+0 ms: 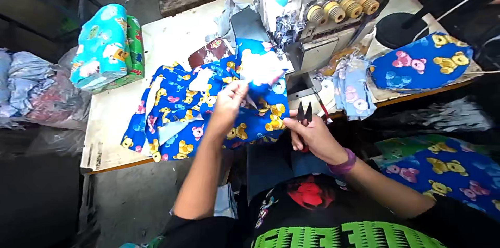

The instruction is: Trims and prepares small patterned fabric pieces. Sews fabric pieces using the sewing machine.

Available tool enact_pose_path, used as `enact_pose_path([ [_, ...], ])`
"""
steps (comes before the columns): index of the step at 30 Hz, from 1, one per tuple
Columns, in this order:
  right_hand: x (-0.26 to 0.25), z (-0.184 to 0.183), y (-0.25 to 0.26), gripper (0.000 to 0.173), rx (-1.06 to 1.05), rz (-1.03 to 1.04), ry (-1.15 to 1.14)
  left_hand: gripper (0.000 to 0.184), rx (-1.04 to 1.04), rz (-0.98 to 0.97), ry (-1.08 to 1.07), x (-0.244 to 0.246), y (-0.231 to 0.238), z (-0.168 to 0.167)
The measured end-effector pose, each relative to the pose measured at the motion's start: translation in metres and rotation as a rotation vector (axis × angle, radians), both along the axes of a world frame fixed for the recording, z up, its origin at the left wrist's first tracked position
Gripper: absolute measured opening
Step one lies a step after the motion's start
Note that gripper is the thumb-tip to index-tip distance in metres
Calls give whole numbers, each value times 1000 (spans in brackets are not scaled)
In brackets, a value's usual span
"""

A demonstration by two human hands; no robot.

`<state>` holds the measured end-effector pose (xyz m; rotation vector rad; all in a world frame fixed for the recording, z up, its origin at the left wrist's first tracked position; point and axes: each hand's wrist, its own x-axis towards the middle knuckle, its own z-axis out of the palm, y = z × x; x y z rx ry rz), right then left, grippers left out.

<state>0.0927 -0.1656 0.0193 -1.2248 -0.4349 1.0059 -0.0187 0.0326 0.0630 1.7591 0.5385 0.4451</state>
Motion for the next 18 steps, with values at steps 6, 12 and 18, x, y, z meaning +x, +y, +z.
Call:
enact_pose_path([
  [6,27,-14,-17,6,-9,6,2,17,580,-291,-17,7,-24,71],
  [12,56,-3,-1,7,43,5,-65,19,846,-307,35,22,-50,10],
  [18,72,8,35,18,61,-106,-113,20,889,-209,64,54,-30,24],
])
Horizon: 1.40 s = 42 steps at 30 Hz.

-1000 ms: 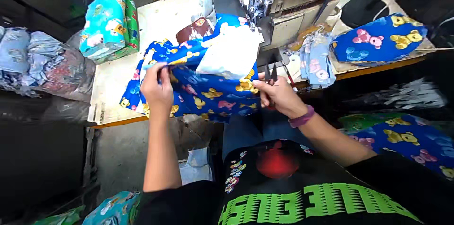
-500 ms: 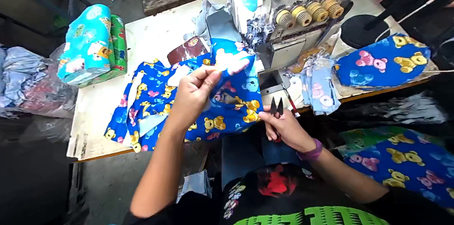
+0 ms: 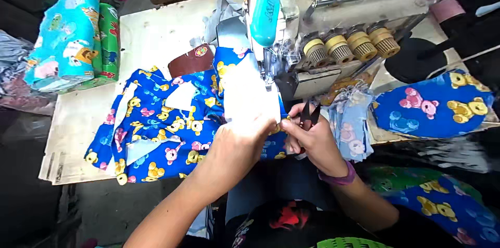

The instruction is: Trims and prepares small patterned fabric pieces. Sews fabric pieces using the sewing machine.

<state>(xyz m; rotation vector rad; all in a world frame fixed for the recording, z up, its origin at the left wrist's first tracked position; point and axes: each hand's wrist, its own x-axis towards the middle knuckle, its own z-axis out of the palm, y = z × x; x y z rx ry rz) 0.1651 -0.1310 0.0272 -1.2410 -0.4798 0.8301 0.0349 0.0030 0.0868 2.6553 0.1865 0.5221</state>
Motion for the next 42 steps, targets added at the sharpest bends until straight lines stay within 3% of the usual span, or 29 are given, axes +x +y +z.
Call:
enact_pose_path([
  [4,-2,0,20,24,7,-126,-72,11,52,123,34,27,-7,6],
  [8,-5,0,17,29,-41,-87,-73,33,-382,94,19,-32,-23,-13],
  [9,-5,-3,12,30,-79,-52,-81,32,-376,195,-16,-54,-28,-28],
  [11,-3,-11,3,29,-147,4,-96,32,-159,530,-51,-93,-33,-69],
  [13,-5,-10,-6,23,-146,50,-36,22,-73,727,-100,-127,-34,-100],
  [16,-23,4,-11,10,-119,108,9,28,49,836,-201,-166,-13,-60],
  [18,-44,2,-4,7,-114,131,64,27,200,737,-244,-176,28,-33],
  [21,-64,-10,11,5,-83,117,150,25,170,455,-203,-146,77,-17],
  [23,-66,-11,9,5,-51,88,162,18,150,236,-262,-106,71,-23],
  [26,-68,-5,-3,7,-25,52,197,22,206,18,-316,-50,51,-61],
  [29,-63,-6,-7,10,-9,34,223,8,83,-53,-319,-34,57,-61],
  [35,-51,-9,-25,15,-65,73,218,19,-299,-186,-198,-40,26,-8],
  [38,-41,7,-44,13,-54,73,192,20,-273,-148,-101,-31,-1,11],
  [42,-16,14,-32,11,-64,117,115,18,-59,-53,0,-7,-13,11],
])
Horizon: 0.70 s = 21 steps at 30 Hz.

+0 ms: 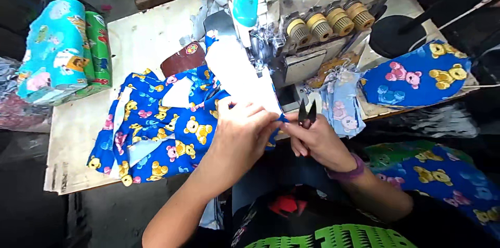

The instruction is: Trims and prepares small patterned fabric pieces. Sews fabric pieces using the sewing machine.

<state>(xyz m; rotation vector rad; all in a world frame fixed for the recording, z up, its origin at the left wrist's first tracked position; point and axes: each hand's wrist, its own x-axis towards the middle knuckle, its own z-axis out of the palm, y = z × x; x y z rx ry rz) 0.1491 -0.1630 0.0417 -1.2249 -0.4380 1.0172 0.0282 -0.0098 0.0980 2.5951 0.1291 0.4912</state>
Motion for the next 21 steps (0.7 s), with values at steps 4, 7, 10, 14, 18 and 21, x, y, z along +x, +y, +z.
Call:
enact_pose_path([
  [4,13,-11,22,12,-4,17,44,7,110,107,-46,12,3,-29],
  [7,9,-19,27,11,15,-5,74,6,161,144,-106,11,4,-37],
  [10,3,-21,27,9,41,-42,106,9,199,126,-132,8,3,-37],
  [14,2,-17,27,11,80,-89,50,9,232,131,-142,8,-1,-31],
  [18,10,-15,36,11,103,-120,-13,15,329,104,-97,20,4,-27],
  [21,1,-21,41,11,130,-115,-70,18,375,126,-93,23,12,-32],
])
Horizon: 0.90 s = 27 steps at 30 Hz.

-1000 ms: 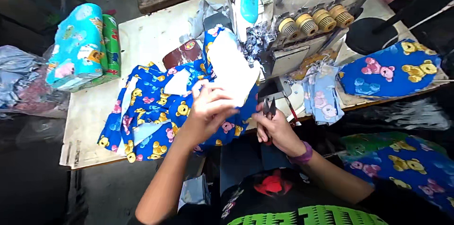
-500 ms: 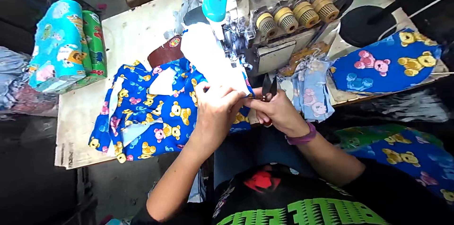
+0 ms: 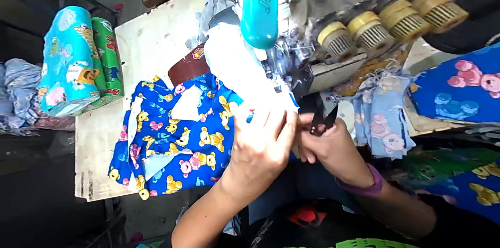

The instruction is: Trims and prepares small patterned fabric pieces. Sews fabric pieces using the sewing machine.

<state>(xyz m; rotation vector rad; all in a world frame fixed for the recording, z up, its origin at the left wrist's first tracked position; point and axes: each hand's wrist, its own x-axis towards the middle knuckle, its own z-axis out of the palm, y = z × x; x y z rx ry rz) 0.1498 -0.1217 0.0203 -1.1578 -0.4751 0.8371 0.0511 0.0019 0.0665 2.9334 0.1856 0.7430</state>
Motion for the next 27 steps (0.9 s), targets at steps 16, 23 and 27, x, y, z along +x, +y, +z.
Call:
enact_pose_path([
  [16,-13,9,-21,48,-366,-112,-1123,14,-389,153,-145,20,82,10],
  [23,2,66,28,28,-486,-238,-1461,21,-493,265,54,-4,72,23],
  [27,8,72,55,21,-530,-182,-1541,22,-474,193,-7,-6,57,25],
])
